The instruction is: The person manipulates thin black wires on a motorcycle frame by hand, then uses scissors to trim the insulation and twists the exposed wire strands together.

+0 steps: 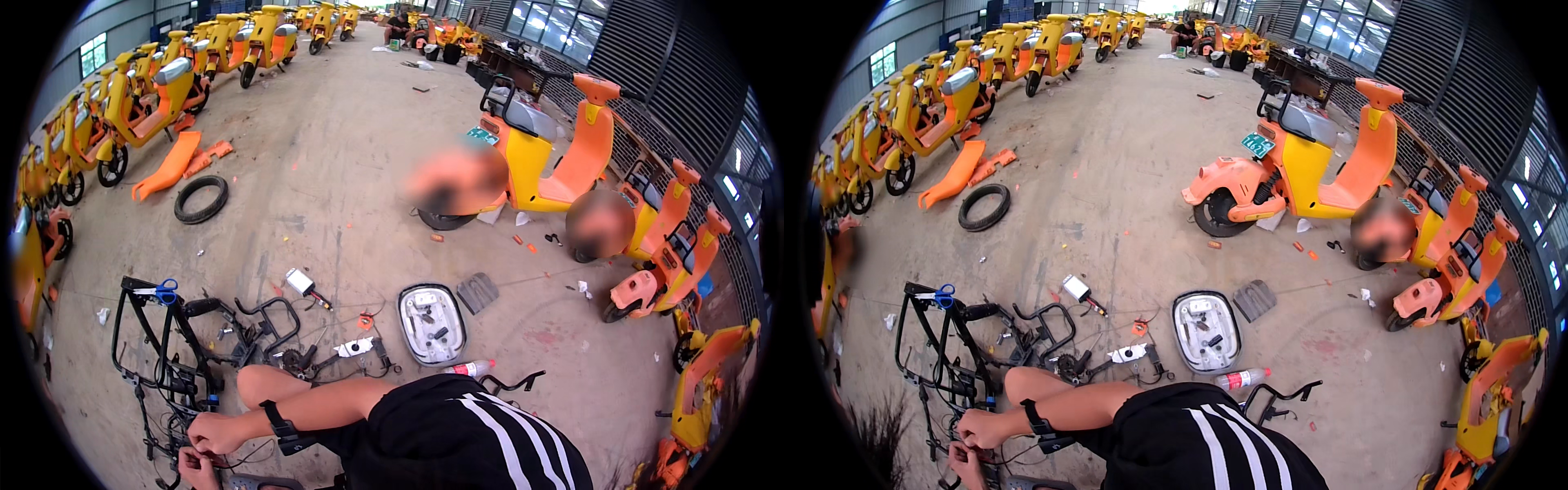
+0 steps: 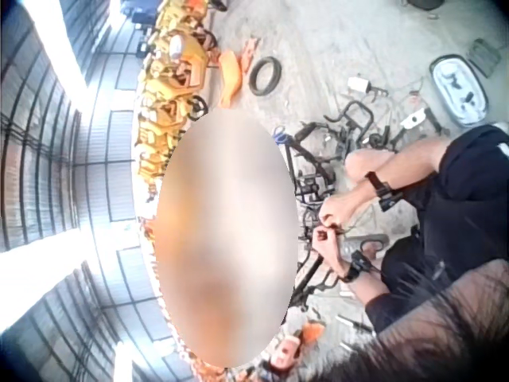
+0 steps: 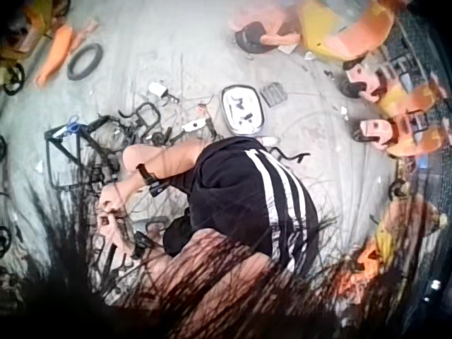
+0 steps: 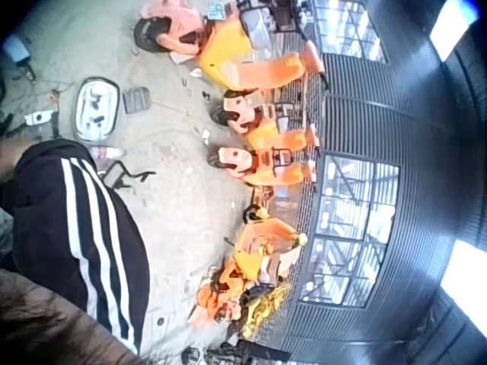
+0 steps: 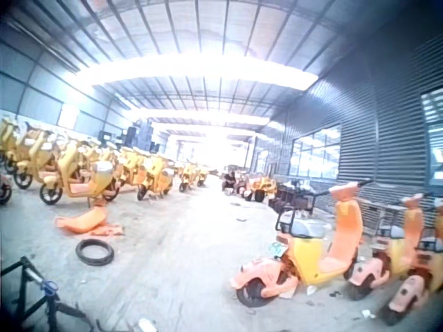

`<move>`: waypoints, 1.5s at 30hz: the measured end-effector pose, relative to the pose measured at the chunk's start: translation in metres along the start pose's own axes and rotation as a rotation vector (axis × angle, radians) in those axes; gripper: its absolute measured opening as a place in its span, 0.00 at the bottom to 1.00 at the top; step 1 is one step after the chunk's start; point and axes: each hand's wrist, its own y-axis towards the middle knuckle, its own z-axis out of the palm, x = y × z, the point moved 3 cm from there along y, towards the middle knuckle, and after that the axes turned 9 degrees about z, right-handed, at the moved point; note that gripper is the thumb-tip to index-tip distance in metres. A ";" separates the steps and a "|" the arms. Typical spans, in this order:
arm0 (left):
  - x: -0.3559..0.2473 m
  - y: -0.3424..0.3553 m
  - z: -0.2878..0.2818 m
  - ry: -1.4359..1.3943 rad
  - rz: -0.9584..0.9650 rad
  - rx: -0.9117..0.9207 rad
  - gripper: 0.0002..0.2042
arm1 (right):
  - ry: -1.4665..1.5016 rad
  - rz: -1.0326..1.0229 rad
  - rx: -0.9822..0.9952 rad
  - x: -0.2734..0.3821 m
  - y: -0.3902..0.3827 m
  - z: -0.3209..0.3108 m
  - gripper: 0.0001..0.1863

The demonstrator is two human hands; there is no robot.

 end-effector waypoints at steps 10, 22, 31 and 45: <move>-0.031 0.013 0.050 -0.113 -0.061 0.058 0.05 | -0.115 0.085 0.061 -0.018 -0.024 -0.029 0.04; -0.037 -0.038 0.046 -0.151 -0.072 0.050 0.19 | -0.079 0.540 0.416 -0.023 -0.045 -0.010 0.14; -0.032 -0.058 0.083 -0.024 0.248 -0.232 0.14 | -0.106 0.415 0.496 -0.022 -0.049 -0.029 0.12; -0.043 -0.104 0.074 -0.191 -0.037 -0.623 0.16 | 0.015 0.691 0.864 -0.021 -0.036 0.053 0.08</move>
